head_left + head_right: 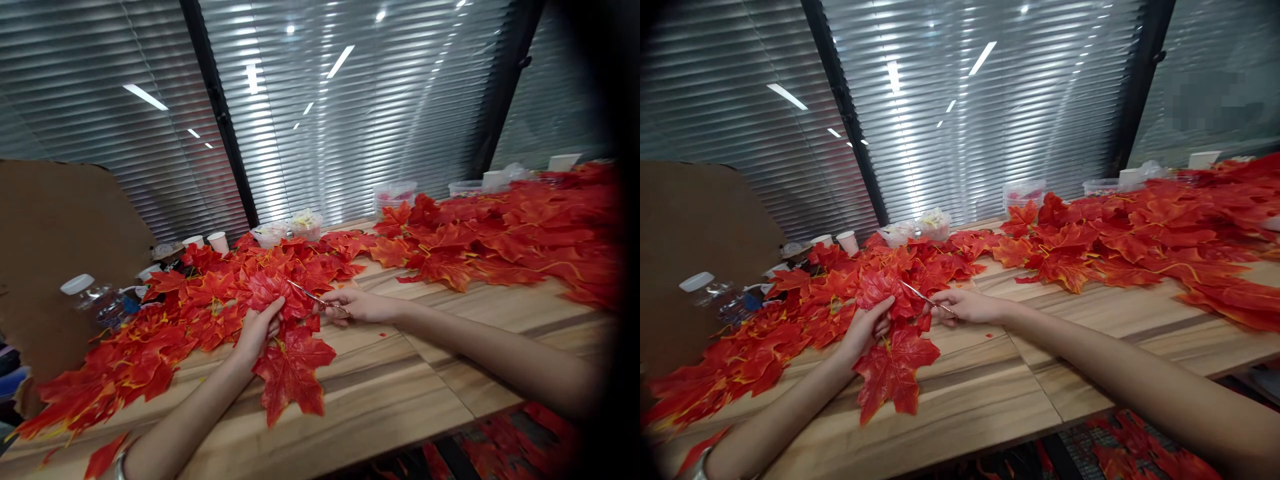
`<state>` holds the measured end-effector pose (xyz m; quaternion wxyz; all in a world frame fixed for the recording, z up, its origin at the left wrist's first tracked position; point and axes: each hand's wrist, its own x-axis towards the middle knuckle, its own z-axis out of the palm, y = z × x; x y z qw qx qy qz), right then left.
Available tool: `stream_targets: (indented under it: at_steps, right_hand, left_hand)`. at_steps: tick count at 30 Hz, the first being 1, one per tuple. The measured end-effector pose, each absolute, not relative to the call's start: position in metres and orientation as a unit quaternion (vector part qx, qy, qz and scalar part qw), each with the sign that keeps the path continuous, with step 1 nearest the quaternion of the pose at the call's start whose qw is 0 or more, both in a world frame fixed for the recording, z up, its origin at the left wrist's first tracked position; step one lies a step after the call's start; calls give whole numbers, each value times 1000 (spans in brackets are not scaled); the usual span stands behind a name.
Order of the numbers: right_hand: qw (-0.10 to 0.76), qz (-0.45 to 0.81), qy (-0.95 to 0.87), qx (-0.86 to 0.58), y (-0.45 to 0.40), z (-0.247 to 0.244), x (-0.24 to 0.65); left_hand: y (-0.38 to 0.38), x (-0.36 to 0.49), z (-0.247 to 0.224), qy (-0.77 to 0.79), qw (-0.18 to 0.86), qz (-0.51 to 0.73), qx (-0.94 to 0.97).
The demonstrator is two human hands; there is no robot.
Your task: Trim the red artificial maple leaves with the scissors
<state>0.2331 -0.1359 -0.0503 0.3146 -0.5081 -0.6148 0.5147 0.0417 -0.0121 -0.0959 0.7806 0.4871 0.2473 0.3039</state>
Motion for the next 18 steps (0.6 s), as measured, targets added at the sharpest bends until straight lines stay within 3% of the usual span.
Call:
stream_targets:
  at_steps: [18]
  right_hand:
    - [328, 524, -601, -506, -134, -57, 235]
  left_hand:
    - [-11, 42, -97, 263, 783, 302, 476]
